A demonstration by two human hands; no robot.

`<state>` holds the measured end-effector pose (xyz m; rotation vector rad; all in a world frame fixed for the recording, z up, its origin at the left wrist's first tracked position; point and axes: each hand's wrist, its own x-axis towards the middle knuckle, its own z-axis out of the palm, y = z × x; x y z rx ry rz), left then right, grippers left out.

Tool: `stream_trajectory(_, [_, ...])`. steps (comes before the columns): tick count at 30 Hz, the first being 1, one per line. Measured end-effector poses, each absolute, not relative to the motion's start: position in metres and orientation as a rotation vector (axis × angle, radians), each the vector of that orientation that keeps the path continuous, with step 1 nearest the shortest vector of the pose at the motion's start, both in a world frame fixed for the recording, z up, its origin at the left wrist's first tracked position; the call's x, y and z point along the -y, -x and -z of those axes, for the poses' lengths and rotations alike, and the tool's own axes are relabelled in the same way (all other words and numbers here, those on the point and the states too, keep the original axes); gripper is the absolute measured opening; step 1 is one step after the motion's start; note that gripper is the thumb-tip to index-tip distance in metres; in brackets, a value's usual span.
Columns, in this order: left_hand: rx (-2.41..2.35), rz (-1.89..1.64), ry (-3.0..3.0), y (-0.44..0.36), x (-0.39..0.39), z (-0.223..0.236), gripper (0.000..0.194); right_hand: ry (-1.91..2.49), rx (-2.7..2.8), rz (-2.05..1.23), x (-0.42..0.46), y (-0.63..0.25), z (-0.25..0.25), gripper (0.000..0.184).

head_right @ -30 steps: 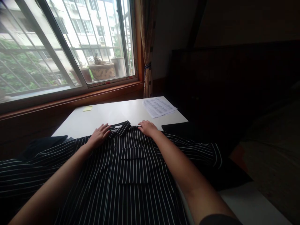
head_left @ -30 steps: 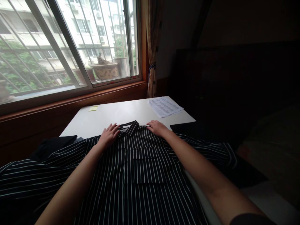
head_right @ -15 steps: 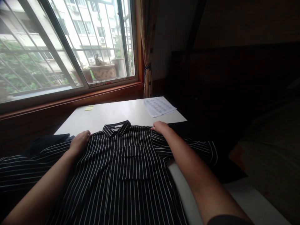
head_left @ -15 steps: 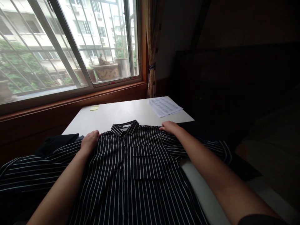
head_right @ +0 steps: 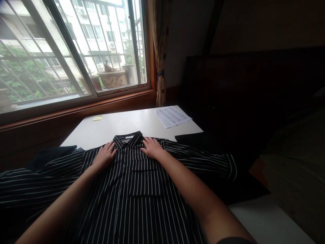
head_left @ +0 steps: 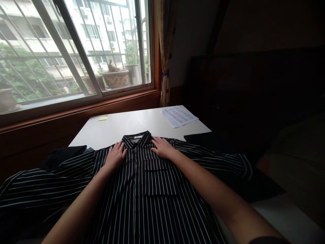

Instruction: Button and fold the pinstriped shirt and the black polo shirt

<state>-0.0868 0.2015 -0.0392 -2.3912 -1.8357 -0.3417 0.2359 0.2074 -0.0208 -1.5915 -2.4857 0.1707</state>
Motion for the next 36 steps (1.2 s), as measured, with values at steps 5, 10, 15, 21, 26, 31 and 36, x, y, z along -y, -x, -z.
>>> stream_trajectory(5, [1.979, 0.287, 2.399, 0.092, -0.202, 0.044, 0.064, 1.625, 2.395, -0.165, -0.198, -0.233, 0.038, 0.063])
stream_trajectory(10, [1.827, 0.524, 2.2, 0.097, -0.19, 0.037, 0.052, 1.62, 2.253, 0.042, -0.186, -0.239, 0.029, 0.047])
stream_trajectory(15, [1.791, 0.457, 2.235, 0.099, -0.183, 0.033, 0.041, 1.705, 2.212, 0.139, -0.178, -0.24, 0.021, 0.039])
stream_trajectory(21, [1.878, 0.336, 2.2, 0.098, -0.198, 0.037, 0.05, 1.776, 2.216, 0.105, -0.189, -0.241, 0.024, 0.051])
stream_trajectory(26, [1.903, 0.255, 2.204, 0.097, -0.208, 0.038, 0.056, 1.782, 2.23, 0.046, -0.202, -0.247, 0.028, 0.053])
stream_trajectory(31, [1.943, 0.21, 2.2, 0.098, -0.217, 0.038, 0.058, 1.773, 2.22, 0.055, -0.213, -0.248, 0.032, 0.053])
stream_trajectory(36, [1.99, 0.193, 2.193, 0.098, -0.226, 0.039, 0.06, 1.759, 2.222, 0.031, -0.223, -0.248, 0.034, 0.055])
